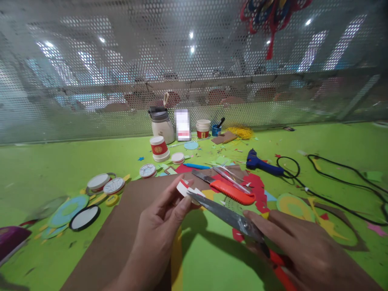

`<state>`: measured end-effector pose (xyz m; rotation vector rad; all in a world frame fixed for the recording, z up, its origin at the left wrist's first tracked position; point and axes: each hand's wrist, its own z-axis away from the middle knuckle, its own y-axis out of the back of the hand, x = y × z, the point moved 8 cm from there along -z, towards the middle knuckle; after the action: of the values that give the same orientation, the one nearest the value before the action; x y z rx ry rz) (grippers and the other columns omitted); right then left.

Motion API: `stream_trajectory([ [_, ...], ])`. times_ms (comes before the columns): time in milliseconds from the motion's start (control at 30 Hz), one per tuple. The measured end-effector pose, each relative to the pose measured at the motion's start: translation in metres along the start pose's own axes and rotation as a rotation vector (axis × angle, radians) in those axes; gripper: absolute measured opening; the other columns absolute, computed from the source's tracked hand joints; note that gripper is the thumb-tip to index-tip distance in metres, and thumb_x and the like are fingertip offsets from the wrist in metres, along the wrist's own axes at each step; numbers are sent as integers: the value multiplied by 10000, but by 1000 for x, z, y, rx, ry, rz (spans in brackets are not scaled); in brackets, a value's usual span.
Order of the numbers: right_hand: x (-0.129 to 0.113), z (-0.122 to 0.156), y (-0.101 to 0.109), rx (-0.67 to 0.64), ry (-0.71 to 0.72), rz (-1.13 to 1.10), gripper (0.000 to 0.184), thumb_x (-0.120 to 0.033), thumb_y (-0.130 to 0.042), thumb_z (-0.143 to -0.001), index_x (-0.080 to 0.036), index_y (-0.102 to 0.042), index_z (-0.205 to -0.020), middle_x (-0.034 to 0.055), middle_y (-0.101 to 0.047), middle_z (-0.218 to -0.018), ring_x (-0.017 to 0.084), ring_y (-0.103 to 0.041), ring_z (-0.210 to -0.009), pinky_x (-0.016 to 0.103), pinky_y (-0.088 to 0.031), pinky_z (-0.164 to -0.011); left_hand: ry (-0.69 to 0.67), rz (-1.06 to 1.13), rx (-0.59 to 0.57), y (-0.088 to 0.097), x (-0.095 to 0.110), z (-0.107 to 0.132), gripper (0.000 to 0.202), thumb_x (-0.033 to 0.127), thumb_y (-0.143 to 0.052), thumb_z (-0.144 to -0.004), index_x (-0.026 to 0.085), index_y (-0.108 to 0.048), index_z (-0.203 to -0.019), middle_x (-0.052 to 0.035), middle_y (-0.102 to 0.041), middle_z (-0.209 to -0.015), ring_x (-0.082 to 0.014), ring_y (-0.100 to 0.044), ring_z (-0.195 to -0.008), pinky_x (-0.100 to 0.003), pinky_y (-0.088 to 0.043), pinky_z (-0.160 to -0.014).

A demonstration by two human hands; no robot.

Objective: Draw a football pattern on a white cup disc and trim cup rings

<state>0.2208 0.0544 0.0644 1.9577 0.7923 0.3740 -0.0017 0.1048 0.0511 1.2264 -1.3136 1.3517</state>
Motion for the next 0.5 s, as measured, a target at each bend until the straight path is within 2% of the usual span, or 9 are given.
stream_trajectory([
  [267,-3,2,4,28,10,18,416,-96,-466,-922,-142,-626,-1303,89,-726,-882,224,-716,-730,312,-583,-613,49,-4,75,2,-1,4,497,430,-775,-909,273,-688,-1372,-58,-777,-1275,-252,-736,-1121,-350,-555,-1026],
  [500,-3,2,2,25,5,19,372,-132,-470,-949,-137,-657,-1270,99,-733,-878,226,-723,-715,311,-589,-607,54,3,15,6,-8,-3,549,438,-831,-850,259,-709,-1354,-82,-783,-1258,-246,-746,-1069,-331,-587,-972],
])
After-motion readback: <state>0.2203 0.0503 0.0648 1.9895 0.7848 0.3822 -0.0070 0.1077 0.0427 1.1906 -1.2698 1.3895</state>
